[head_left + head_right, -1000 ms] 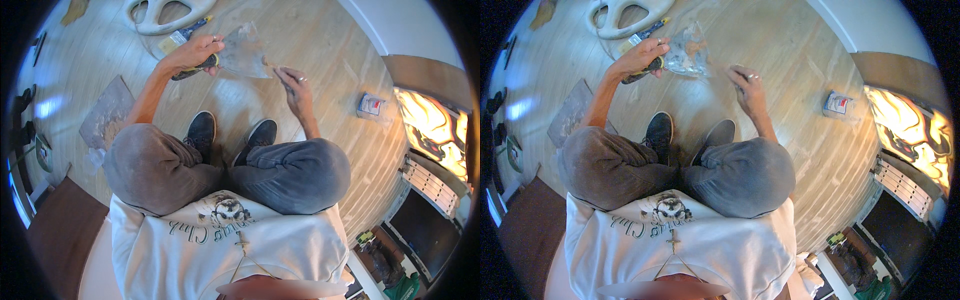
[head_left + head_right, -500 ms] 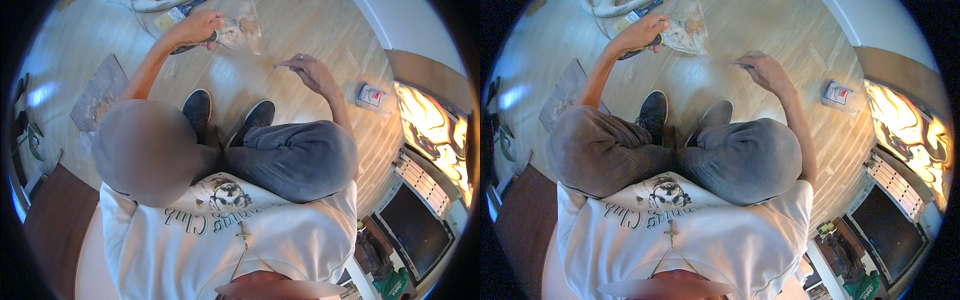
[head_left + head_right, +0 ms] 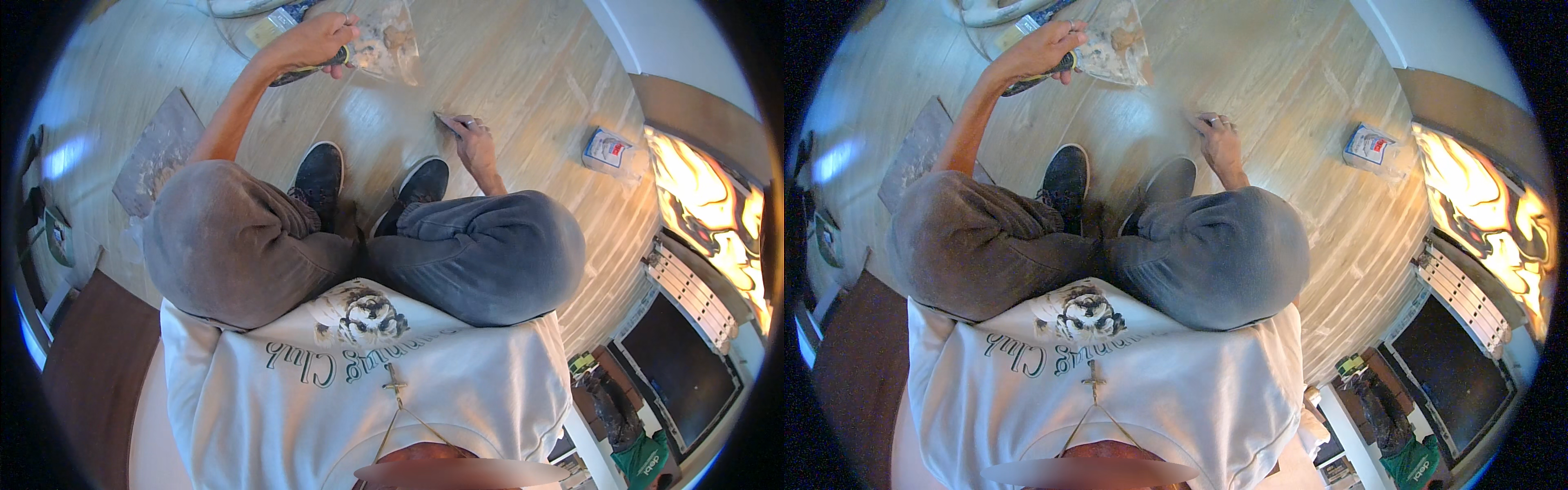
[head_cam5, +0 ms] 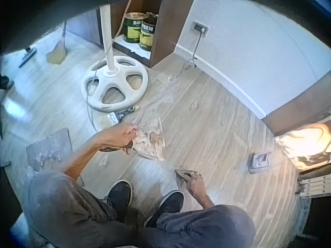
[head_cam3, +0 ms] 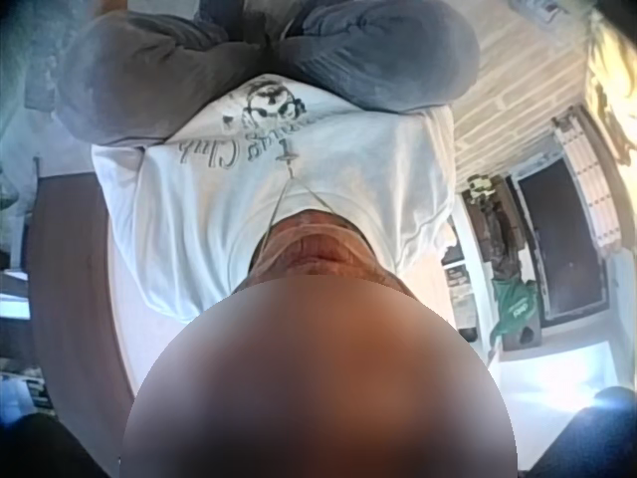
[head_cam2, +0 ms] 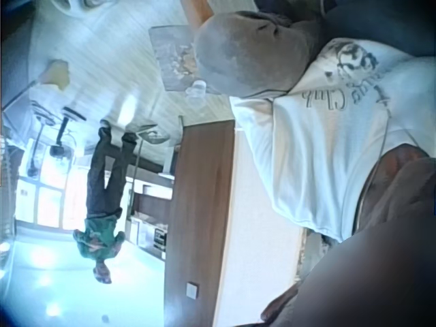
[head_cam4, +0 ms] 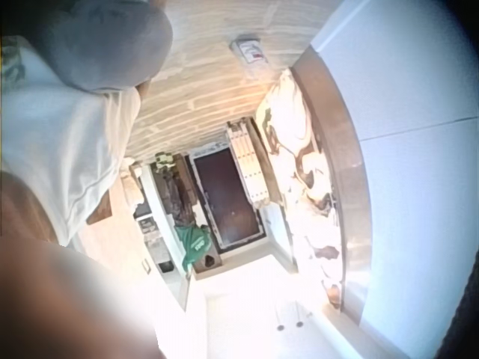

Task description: The person sits on the floor and uses a putty knife to apply a filler substance from a plastic bag onto the wooden floor. They spread the material into gaps between floorboards and smooth it with the tool.

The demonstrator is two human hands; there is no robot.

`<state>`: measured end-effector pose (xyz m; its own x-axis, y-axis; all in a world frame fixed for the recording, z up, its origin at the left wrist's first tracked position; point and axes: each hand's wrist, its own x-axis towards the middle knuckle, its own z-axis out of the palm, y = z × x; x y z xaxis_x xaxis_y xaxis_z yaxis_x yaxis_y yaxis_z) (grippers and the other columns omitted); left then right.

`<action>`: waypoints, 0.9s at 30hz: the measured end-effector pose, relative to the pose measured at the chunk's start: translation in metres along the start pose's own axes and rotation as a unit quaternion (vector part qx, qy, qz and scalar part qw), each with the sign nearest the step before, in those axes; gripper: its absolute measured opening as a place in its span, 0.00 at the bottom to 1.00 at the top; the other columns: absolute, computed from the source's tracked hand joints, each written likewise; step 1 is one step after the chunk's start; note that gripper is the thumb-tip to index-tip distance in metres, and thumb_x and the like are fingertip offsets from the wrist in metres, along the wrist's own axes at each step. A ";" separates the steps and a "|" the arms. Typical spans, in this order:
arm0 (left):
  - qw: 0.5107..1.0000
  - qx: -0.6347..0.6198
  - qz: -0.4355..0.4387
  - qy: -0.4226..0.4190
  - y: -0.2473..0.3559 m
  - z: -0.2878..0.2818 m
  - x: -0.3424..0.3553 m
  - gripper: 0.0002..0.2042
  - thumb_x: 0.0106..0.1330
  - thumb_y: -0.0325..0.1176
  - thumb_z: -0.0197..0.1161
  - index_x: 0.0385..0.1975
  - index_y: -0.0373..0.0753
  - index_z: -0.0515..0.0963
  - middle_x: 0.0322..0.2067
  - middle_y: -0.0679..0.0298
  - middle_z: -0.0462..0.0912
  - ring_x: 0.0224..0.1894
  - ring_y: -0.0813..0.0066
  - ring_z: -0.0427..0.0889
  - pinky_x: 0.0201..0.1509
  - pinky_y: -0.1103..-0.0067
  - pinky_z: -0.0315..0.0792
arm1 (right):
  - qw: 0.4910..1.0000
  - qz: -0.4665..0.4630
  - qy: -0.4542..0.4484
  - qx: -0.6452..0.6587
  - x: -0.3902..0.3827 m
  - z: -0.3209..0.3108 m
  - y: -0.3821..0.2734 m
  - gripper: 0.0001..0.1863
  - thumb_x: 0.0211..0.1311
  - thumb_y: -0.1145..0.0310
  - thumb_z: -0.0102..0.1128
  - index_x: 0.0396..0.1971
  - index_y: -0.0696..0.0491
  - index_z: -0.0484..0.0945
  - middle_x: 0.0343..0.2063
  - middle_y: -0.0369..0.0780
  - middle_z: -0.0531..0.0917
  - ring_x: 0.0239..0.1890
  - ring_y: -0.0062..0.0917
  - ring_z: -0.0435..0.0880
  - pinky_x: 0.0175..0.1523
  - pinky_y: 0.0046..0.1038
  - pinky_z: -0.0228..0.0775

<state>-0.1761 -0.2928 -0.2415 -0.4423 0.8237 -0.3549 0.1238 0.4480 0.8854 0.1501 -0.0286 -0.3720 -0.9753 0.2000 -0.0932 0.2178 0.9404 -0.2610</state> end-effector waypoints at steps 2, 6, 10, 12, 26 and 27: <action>1.000 0.002 0.006 -0.003 -0.001 -0.001 0.000 0.28 0.80 0.43 0.48 0.69 0.26 0.61 0.26 0.61 0.81 0.21 0.78 0.81 0.24 0.81 0.73 | 1.000 0.005 -0.010 0.019 0.008 -0.003 0.007 0.30 0.59 0.75 0.57 0.62 0.31 0.78 0.51 0.34 0.80 0.56 0.34 0.78 0.60 0.43 0.71; 1.000 0.007 0.016 -0.006 -0.003 -0.001 0.002 0.27 0.80 0.42 0.49 0.68 0.25 0.61 0.25 0.62 0.80 0.21 0.79 0.81 0.24 0.81 0.73 | 1.000 -0.003 0.022 -0.008 0.013 0.003 0.001 0.30 0.60 0.74 0.57 0.62 0.31 0.78 0.51 0.34 0.80 0.55 0.35 0.78 0.60 0.42 0.71; 1.000 0.024 0.009 0.013 0.005 -0.002 -0.004 0.26 0.80 0.42 0.48 0.67 0.26 0.62 0.25 0.62 0.80 0.21 0.79 0.81 0.24 0.81 0.73 | 0.997 -0.063 0.021 -0.029 -0.010 0.003 -0.004 0.28 0.61 0.75 0.56 0.60 0.34 0.79 0.50 0.36 0.82 0.53 0.36 0.79 0.57 0.39 0.72; 1.000 0.025 0.007 0.012 0.000 -0.003 -0.003 0.26 0.80 0.42 0.48 0.67 0.26 0.63 0.25 0.62 0.80 0.21 0.79 0.81 0.24 0.81 0.73 | 0.998 -0.066 0.008 -0.006 -0.011 -0.004 0.002 0.28 0.62 0.76 0.56 0.60 0.35 0.80 0.49 0.37 0.82 0.52 0.36 0.79 0.56 0.38 0.73; 1.000 0.002 -0.010 0.018 -0.013 -0.006 0.000 0.28 0.79 0.45 0.49 0.67 0.25 0.63 0.28 0.61 0.81 0.22 0.80 0.81 0.25 0.81 0.73 | 0.997 -0.015 -0.034 0.070 0.009 -0.010 0.014 0.25 0.63 0.74 0.55 0.58 0.34 0.81 0.47 0.41 0.84 0.51 0.41 0.81 0.56 0.40 0.75; 1.000 0.003 -0.013 0.009 -0.012 -0.007 0.000 0.28 0.79 0.45 0.49 0.67 0.25 0.63 0.29 0.61 0.81 0.22 0.80 0.81 0.25 0.81 0.73 | 0.996 -0.033 0.019 0.085 0.023 -0.022 0.014 0.23 0.65 0.73 0.55 0.57 0.34 0.81 0.43 0.44 0.85 0.47 0.43 0.82 0.52 0.40 0.77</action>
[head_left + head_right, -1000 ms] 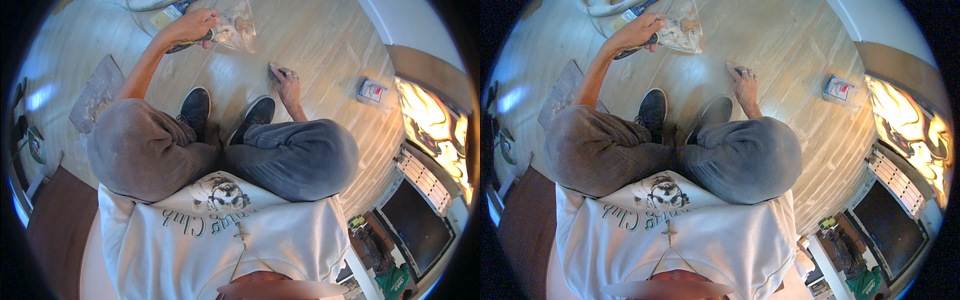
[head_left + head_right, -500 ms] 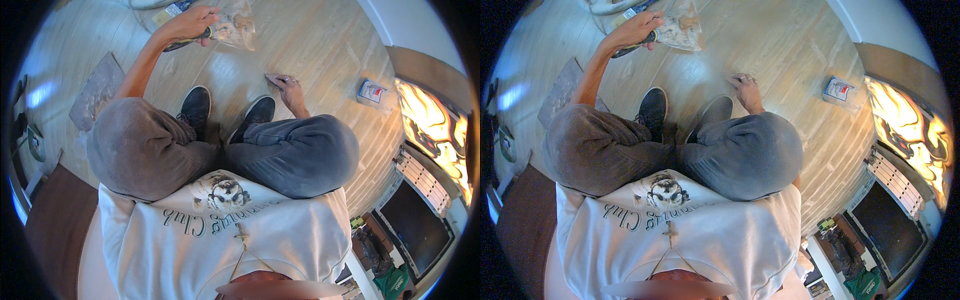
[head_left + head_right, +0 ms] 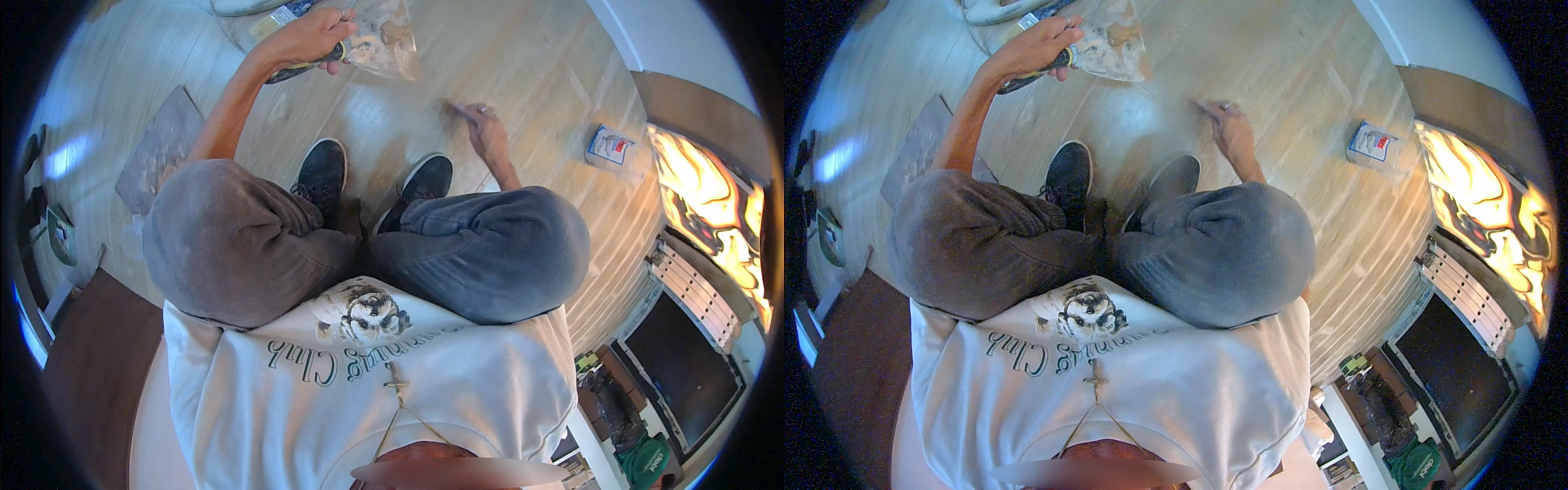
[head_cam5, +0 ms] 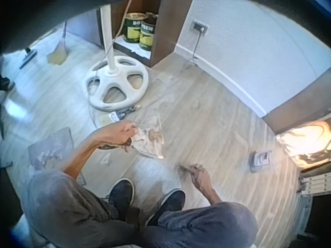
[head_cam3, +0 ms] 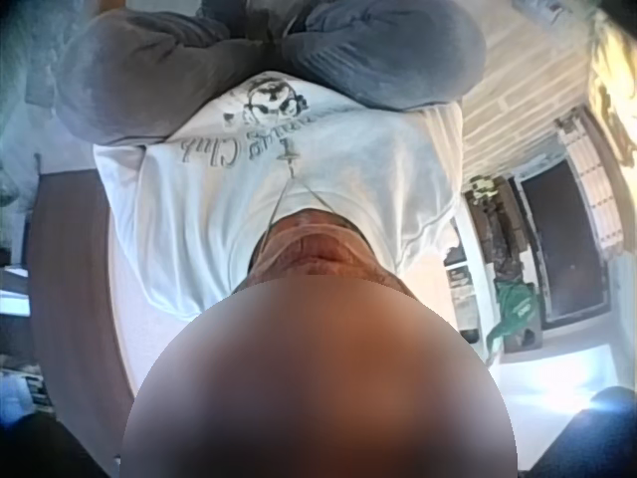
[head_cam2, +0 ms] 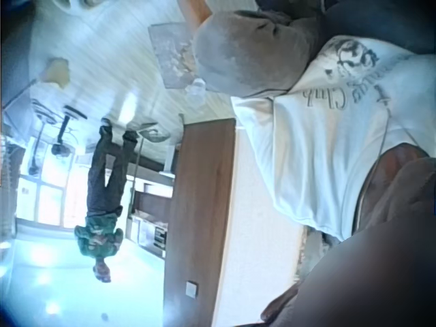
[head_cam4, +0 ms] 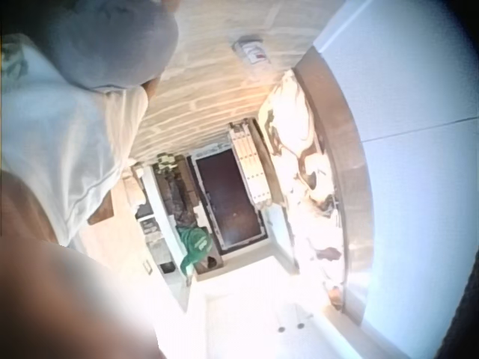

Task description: The person sits on the floor and uses a putty knife to apply a filler substance from a plastic bag onto the wooden floor. They spread the material into gaps between floorboards and smooth it with the tool.

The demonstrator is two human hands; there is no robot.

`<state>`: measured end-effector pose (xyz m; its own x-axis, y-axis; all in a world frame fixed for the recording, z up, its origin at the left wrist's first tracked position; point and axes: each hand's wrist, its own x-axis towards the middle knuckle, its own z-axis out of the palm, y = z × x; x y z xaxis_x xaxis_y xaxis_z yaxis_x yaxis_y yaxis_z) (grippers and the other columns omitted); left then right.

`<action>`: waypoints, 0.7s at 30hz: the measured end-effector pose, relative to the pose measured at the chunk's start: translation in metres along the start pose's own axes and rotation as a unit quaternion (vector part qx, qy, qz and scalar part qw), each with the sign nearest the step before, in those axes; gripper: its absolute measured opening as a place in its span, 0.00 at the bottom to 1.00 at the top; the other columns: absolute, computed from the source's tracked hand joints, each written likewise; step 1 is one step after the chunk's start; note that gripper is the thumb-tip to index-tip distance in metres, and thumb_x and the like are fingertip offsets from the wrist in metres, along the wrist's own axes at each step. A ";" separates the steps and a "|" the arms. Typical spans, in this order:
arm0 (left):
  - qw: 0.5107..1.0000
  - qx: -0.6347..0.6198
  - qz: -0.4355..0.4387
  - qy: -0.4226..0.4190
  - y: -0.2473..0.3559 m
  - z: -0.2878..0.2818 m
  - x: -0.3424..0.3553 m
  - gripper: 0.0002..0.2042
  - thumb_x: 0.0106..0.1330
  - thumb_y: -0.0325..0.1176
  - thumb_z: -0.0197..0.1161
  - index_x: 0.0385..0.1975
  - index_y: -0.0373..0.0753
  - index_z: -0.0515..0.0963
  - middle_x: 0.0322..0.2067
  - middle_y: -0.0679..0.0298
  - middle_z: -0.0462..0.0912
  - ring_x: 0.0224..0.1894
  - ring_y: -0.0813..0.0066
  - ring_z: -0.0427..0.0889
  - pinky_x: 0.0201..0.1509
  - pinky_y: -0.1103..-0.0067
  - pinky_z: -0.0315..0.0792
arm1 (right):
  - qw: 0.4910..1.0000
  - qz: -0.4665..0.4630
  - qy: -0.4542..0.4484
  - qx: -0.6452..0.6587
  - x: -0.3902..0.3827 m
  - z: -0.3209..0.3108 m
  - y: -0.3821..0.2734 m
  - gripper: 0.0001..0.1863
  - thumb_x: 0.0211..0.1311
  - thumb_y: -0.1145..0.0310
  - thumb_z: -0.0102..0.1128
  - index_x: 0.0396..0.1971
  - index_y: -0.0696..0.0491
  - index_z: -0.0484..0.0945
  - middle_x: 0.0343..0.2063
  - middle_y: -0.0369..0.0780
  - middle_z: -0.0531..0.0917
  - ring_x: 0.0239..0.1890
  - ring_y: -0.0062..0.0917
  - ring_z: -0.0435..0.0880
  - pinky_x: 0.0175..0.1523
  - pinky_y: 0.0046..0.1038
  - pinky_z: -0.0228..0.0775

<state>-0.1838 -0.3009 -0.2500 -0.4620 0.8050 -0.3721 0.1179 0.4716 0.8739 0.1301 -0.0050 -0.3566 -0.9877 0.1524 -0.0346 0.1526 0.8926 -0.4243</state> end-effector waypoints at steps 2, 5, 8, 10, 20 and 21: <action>1.000 0.006 0.006 -0.006 0.008 0.002 -0.003 0.29 0.79 0.45 0.50 0.68 0.25 0.62 0.28 0.61 0.81 0.22 0.80 0.81 0.25 0.81 0.73 | 0.999 0.041 0.034 -0.006 0.020 0.000 0.007 0.25 0.64 0.74 0.55 0.58 0.33 0.80 0.44 0.44 0.84 0.47 0.43 0.82 0.52 0.41 0.77; 1.000 0.013 0.019 -0.007 0.024 0.003 -0.007 0.30 0.79 0.45 0.50 0.69 0.25 0.61 0.28 0.62 0.81 0.22 0.80 0.81 0.25 0.82 0.73 | 0.997 0.063 0.015 -0.051 0.025 0.011 0.009 0.26 0.62 0.75 0.55 0.58 0.36 0.80 0.45 0.43 0.84 0.47 0.41 0.82 0.52 0.40 0.76; 1.000 0.008 0.008 -0.016 0.021 0.001 -0.008 0.30 0.79 0.45 0.50 0.70 0.25 0.60 0.27 0.62 0.81 0.21 0.80 0.81 0.25 0.82 0.73 | 0.996 0.022 0.012 -0.090 0.003 0.028 -0.010 0.25 0.63 0.77 0.54 0.57 0.36 0.82 0.46 0.43 0.84 0.47 0.40 0.82 0.53 0.39 0.76; 1.000 0.005 0.017 -0.012 0.022 0.002 -0.006 0.31 0.79 0.45 0.51 0.70 0.26 0.59 0.27 0.63 0.81 0.21 0.81 0.81 0.25 0.82 0.72 | 0.996 0.019 -0.032 -0.083 -0.021 0.038 -0.010 0.25 0.62 0.77 0.55 0.57 0.36 0.82 0.46 0.43 0.84 0.48 0.40 0.82 0.54 0.39 0.75; 0.989 -0.107 0.007 -0.098 0.033 0.001 -0.015 0.17 0.78 0.45 0.52 0.45 0.35 0.75 0.26 0.67 0.79 0.21 0.80 0.80 0.26 0.82 0.74 | 0.903 0.029 0.202 0.377 0.021 -0.091 -0.127 0.16 0.62 0.74 0.64 0.51 0.49 0.84 0.47 0.42 0.84 0.50 0.42 0.82 0.57 0.33 0.74; 0.987 -0.116 0.008 -0.108 0.037 0.004 -0.015 0.16 0.78 0.45 0.52 0.44 0.35 0.75 0.26 0.67 0.79 0.21 0.80 0.80 0.26 0.82 0.74 | 0.901 -0.009 0.247 0.357 0.026 -0.095 -0.139 0.17 0.62 0.74 0.64 0.51 0.47 0.85 0.47 0.41 0.84 0.49 0.41 0.83 0.56 0.33 0.75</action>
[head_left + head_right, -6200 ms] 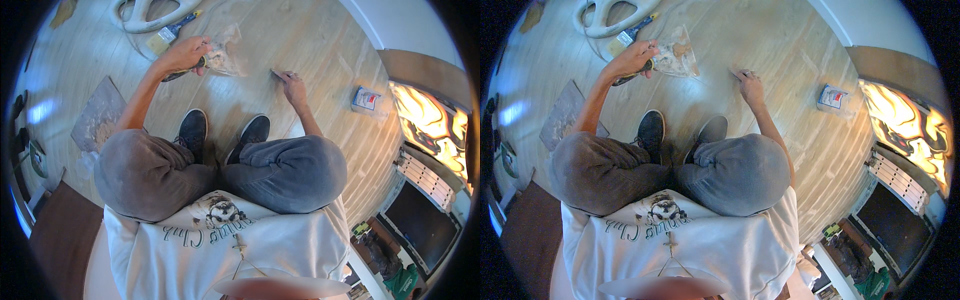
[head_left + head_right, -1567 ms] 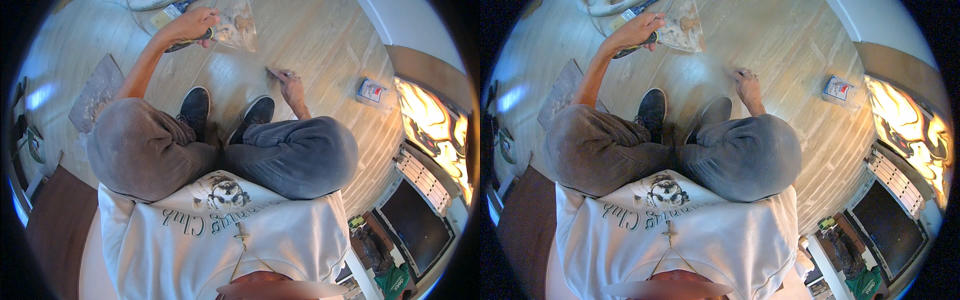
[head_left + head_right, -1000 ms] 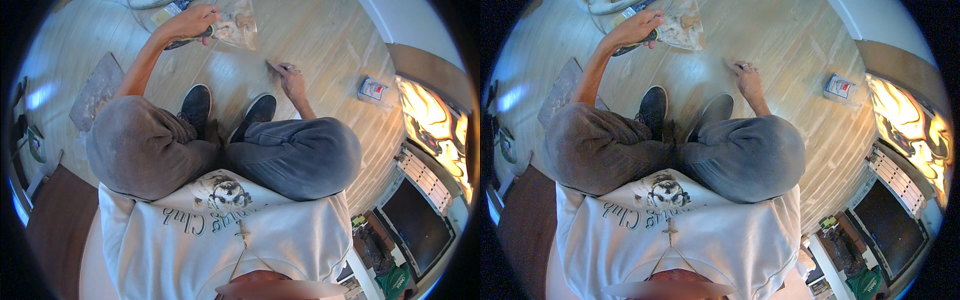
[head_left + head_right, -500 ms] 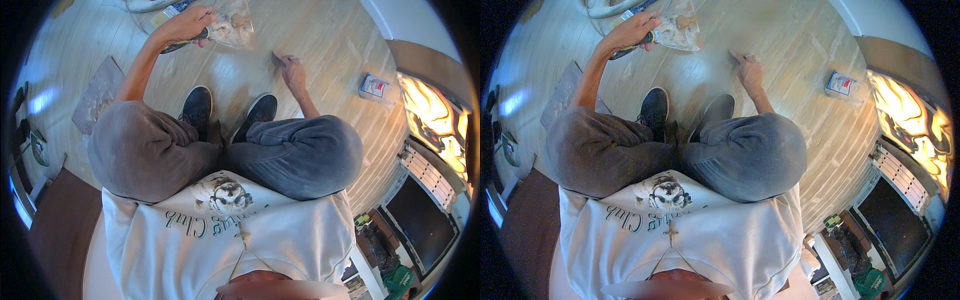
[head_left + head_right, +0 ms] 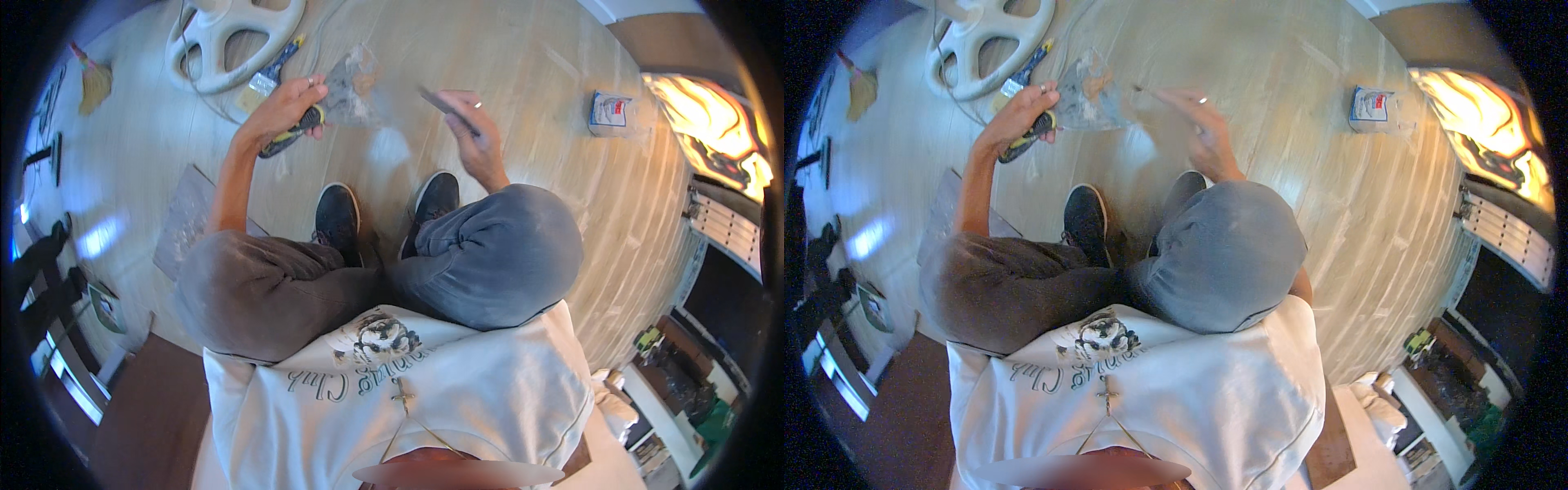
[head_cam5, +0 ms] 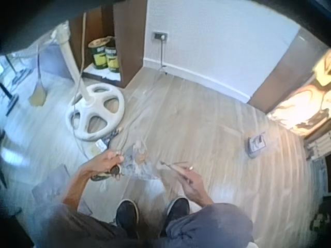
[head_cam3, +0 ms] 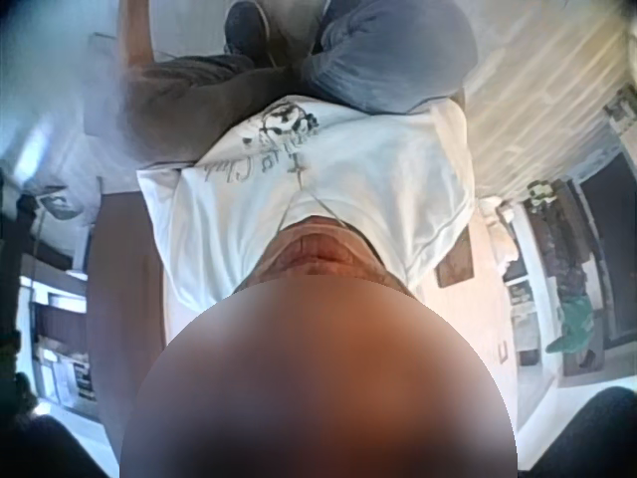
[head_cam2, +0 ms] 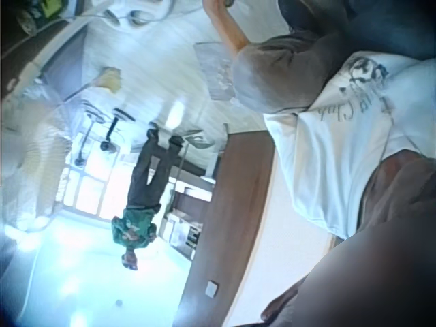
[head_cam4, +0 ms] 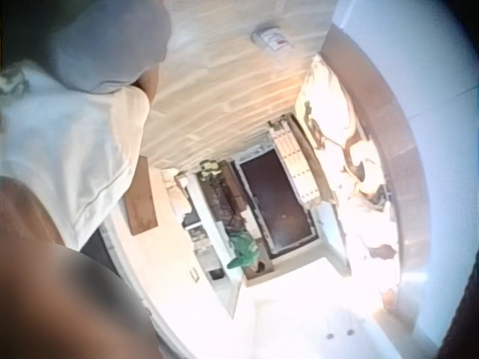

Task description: The person sits on the floor and uses a putty knife to apply a filler substance from a plastic bag onto the wooden floor. They spread the material into gaps between floorboards and smooth it with the tool.

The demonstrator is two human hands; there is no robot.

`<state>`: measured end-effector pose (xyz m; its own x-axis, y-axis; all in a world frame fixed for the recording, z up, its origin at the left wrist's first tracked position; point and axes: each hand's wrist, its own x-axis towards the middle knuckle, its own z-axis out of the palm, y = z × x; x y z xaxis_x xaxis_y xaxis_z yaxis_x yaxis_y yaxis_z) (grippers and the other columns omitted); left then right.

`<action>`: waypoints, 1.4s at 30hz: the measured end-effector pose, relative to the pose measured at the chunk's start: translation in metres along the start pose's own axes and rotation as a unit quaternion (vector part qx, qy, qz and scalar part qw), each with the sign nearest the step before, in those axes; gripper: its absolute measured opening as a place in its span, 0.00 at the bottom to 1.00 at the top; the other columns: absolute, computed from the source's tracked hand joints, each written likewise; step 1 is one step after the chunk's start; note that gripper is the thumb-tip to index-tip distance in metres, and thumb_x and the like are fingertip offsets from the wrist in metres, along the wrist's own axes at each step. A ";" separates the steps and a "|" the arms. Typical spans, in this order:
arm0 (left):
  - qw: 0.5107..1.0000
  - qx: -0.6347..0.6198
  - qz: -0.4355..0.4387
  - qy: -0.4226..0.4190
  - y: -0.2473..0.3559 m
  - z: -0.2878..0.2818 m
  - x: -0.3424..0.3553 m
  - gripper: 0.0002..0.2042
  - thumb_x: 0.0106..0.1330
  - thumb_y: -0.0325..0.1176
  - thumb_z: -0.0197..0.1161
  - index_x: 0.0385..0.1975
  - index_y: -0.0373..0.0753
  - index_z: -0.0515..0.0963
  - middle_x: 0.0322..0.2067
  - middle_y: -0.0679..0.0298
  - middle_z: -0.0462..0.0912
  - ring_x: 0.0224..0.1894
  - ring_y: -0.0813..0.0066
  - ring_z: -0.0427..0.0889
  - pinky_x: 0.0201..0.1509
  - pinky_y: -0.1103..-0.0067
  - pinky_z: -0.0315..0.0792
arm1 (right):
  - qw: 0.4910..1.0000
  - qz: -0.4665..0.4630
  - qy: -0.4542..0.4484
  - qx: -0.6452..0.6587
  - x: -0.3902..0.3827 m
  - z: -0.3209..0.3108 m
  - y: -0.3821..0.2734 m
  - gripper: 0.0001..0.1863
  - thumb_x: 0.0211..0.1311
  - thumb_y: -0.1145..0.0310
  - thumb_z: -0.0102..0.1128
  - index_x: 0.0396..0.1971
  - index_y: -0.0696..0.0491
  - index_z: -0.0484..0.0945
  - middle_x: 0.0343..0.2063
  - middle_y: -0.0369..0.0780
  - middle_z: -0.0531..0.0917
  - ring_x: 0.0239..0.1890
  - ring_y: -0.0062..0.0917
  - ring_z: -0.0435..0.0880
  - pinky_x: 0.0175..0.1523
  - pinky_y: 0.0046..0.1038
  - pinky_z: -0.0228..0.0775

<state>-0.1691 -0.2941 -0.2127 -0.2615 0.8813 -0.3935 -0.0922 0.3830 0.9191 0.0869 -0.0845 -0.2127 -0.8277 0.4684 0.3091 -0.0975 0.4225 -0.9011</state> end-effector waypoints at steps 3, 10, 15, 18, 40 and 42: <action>1.000 -0.029 -0.005 -0.005 0.013 0.005 -0.003 0.16 0.79 0.43 0.51 0.47 0.34 0.75 0.26 0.65 0.81 0.23 0.80 0.81 0.29 0.83 0.75 | 0.973 -0.205 -0.052 -0.093 0.006 0.018 0.012 0.15 0.67 0.74 0.61 0.53 0.51 0.83 0.50 0.41 0.81 0.53 0.36 0.80 0.60 0.33 0.71; 0.995 -0.066 0.008 0.077 0.016 -0.001 -0.042 0.18 0.79 0.42 0.51 0.55 0.34 0.73 0.26 0.66 0.81 0.21 0.83 0.78 0.25 0.88 0.72 | 0.912 -0.142 -0.120 -0.366 0.023 -0.042 0.109 0.24 0.60 0.76 0.59 0.57 0.43 0.81 0.52 0.40 0.81 0.56 0.38 0.79 0.59 0.38 0.74; 0.985 -0.072 -0.021 0.157 0.011 -0.014 -0.098 0.17 0.79 0.41 0.50 0.55 0.34 0.73 0.27 0.65 0.81 0.22 0.82 0.79 0.26 0.87 0.73 | 0.869 -0.022 -0.106 -0.484 0.043 -0.088 0.232 0.32 0.57 0.80 0.52 0.63 0.41 0.75 0.53 0.40 0.80 0.55 0.41 0.78 0.60 0.41 0.72; 0.975 -0.069 -0.050 0.204 0.006 -0.014 -0.129 0.17 0.79 0.41 0.51 0.55 0.33 0.73 0.28 0.64 0.81 0.22 0.81 0.79 0.27 0.85 0.72 | 0.838 0.026 -0.130 -0.530 0.027 -0.074 0.239 0.33 0.57 0.78 0.55 0.65 0.39 0.74 0.54 0.39 0.80 0.54 0.40 0.78 0.60 0.41 0.72; 0.995 -0.039 -0.028 0.083 -0.032 -0.056 -0.072 0.18 0.79 0.43 0.51 0.55 0.33 0.72 0.28 0.66 0.81 0.23 0.83 0.79 0.28 0.85 0.74 | 0.947 0.121 -0.155 -0.253 -0.061 -0.040 0.131 0.22 0.68 0.73 0.54 0.61 0.45 0.78 0.47 0.46 0.84 0.49 0.43 0.82 0.55 0.38 0.75; 0.998 -0.015 -0.026 0.055 -0.038 -0.057 -0.059 0.20 0.79 0.43 0.51 0.58 0.31 0.70 0.28 0.65 0.81 0.23 0.82 0.80 0.28 0.84 0.75 | 0.956 0.103 -0.155 -0.229 -0.023 -0.027 0.075 0.20 0.68 0.72 0.54 0.59 0.47 0.79 0.47 0.45 0.84 0.50 0.42 0.82 0.56 0.39 0.74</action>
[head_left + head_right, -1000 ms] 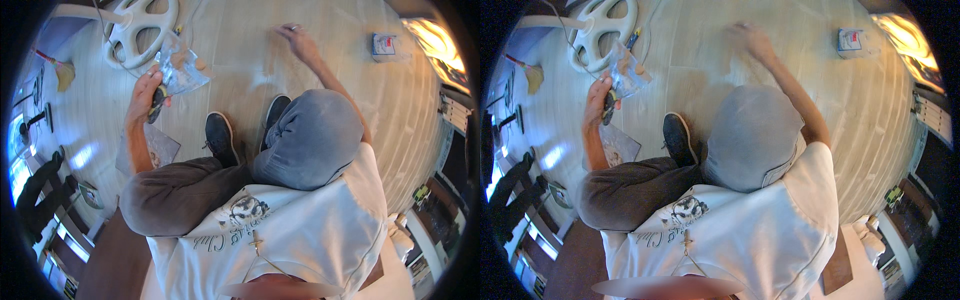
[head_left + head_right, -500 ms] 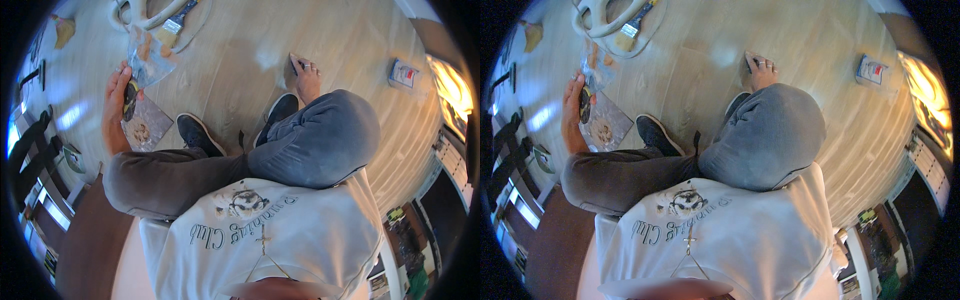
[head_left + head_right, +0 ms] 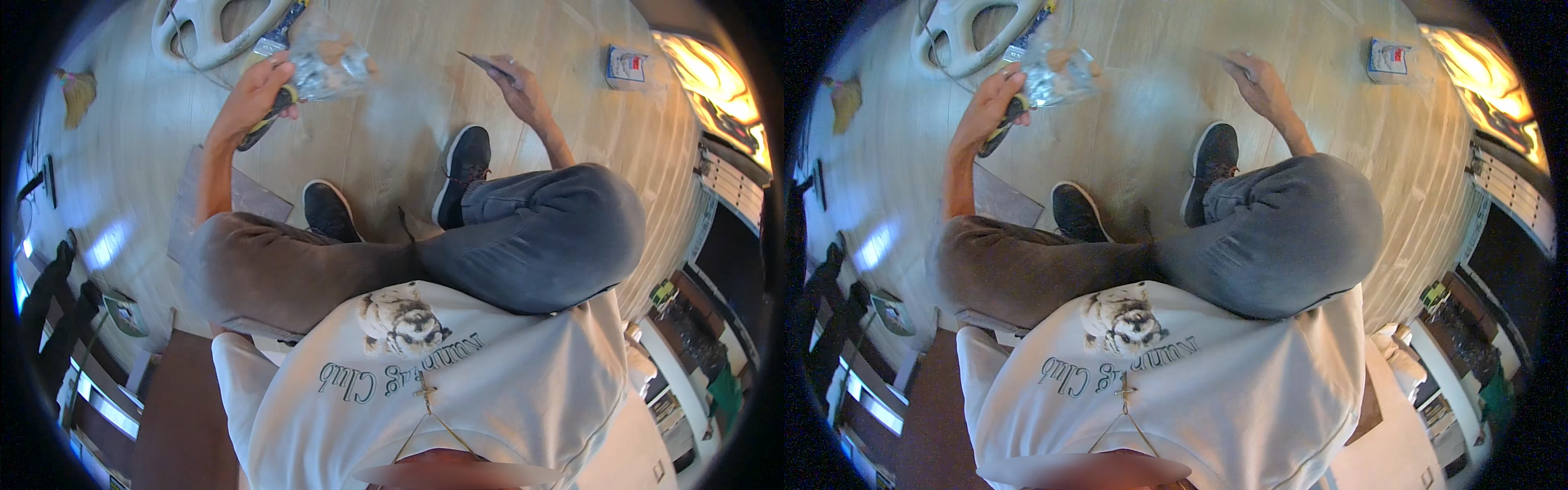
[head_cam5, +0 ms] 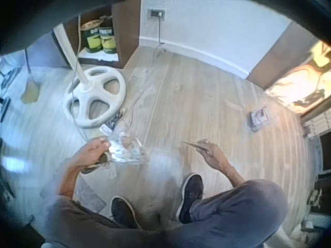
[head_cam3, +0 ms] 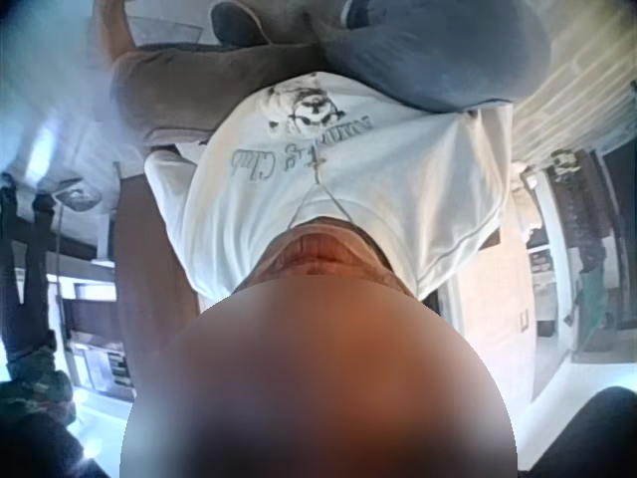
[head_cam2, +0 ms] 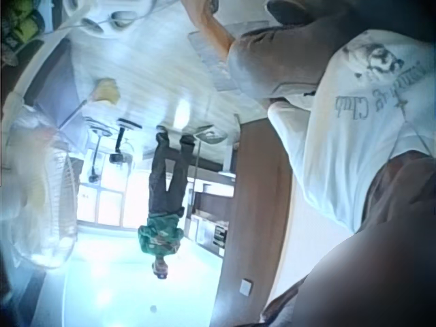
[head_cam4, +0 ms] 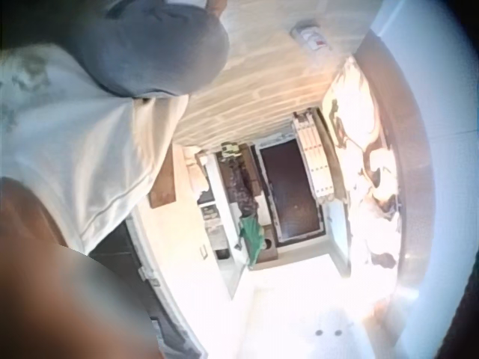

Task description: The person sits on the floor and uses a putty knife to apply a filler substance from a plastic bag onto the wooden floor. They spread the material into gaps between floorboards and smooth it with the tool.

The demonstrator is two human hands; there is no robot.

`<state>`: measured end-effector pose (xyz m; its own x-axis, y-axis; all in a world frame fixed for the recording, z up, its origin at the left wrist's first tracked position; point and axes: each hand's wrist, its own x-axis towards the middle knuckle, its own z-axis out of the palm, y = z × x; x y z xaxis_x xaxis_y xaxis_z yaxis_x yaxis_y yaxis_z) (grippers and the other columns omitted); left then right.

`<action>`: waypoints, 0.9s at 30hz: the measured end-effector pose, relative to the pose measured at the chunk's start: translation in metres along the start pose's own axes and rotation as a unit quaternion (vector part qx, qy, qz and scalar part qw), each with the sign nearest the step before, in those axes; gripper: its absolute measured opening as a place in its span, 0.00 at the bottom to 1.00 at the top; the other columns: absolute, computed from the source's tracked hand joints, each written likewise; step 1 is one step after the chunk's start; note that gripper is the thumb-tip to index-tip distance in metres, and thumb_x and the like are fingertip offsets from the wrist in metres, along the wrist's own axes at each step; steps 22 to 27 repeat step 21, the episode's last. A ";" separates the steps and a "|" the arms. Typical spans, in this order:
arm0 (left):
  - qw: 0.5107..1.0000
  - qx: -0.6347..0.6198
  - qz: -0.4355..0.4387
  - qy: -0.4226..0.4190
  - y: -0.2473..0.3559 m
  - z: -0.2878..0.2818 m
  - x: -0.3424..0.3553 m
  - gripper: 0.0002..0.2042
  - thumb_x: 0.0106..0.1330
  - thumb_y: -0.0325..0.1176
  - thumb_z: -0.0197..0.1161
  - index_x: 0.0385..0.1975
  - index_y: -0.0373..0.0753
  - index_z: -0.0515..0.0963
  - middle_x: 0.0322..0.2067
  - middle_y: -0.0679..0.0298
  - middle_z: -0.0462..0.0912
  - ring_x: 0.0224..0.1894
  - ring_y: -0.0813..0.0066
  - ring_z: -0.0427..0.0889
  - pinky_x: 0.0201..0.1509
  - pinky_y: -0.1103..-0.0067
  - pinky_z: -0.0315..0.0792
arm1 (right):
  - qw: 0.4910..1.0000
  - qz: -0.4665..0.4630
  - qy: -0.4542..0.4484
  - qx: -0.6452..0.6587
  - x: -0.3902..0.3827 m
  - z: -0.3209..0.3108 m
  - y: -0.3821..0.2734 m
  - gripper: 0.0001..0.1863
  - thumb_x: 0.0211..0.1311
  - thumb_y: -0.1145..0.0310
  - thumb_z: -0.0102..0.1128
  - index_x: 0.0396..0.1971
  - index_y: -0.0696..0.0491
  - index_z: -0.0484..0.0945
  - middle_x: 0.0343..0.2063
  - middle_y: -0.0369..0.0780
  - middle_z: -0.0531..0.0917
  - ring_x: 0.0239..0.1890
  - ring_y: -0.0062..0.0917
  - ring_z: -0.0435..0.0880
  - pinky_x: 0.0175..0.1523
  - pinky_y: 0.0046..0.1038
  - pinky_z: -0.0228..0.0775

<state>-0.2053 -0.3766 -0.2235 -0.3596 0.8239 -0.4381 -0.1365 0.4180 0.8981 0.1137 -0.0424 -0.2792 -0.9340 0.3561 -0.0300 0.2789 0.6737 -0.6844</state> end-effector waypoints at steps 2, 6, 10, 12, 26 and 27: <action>0.999 0.035 -0.002 -0.039 0.005 0.000 0.016 0.22 0.79 0.41 0.51 0.60 0.27 0.68 0.29 0.61 0.82 0.22 0.79 0.80 0.29 0.82 0.75 | 0.999 -0.050 0.000 -0.003 0.020 -0.013 -0.055 0.19 0.69 0.73 0.55 0.58 0.46 0.80 0.48 0.43 0.84 0.51 0.40 0.81 0.57 0.38 0.74; 0.986 0.090 0.024 -0.138 0.022 0.005 0.048 0.24 0.79 0.42 0.51 0.62 0.25 0.66 0.28 0.60 0.82 0.23 0.79 0.81 0.28 0.81 0.75 | 0.986 -0.108 -0.036 -0.121 0.031 -0.023 -0.133 0.22 0.68 0.76 0.57 0.58 0.41 0.81 0.49 0.37 0.82 0.52 0.35 0.80 0.59 0.34 0.72; 0.976 0.110 0.067 -0.175 0.009 0.007 0.073 0.24 0.79 0.43 0.52 0.60 0.26 0.69 0.27 0.62 0.82 0.22 0.81 0.80 0.27 0.82 0.75 | 0.965 -0.135 -0.056 -0.216 0.025 -0.007 -0.146 0.25 0.63 0.77 0.57 0.58 0.38 0.81 0.49 0.35 0.82 0.54 0.34 0.79 0.62 0.36 0.72; 0.973 0.125 0.090 -0.174 0.000 0.006 0.076 0.25 0.79 0.43 0.51 0.61 0.25 0.68 0.27 0.62 0.82 0.22 0.81 0.80 0.27 0.83 0.74 | 0.955 -0.133 -0.085 -0.251 0.014 0.007 -0.154 0.25 0.62 0.77 0.58 0.57 0.38 0.81 0.49 0.35 0.82 0.53 0.35 0.79 0.62 0.36 0.72; 0.989 0.058 0.050 -0.129 -0.030 -0.030 0.052 0.28 0.78 0.41 0.50 0.70 0.29 0.61 0.27 0.53 0.84 0.24 0.75 0.83 0.31 0.78 0.78 | 0.986 0.135 -0.048 -0.090 -0.025 0.046 -0.041 0.21 0.68 0.74 0.58 0.59 0.43 0.80 0.55 0.38 0.82 0.59 0.33 0.78 0.65 0.30 0.69; 0.989 0.058 0.050 -0.129 -0.030 -0.030 0.052 0.28 0.78 0.41 0.50 0.70 0.29 0.61 0.27 0.53 0.84 0.24 0.75 0.83 0.31 0.78 0.78 | 0.986 0.135 -0.048 -0.090 -0.025 0.046 -0.041 0.21 0.68 0.74 0.58 0.59 0.43 0.80 0.55 0.38 0.82 0.59 0.33 0.78 0.65 0.30 0.69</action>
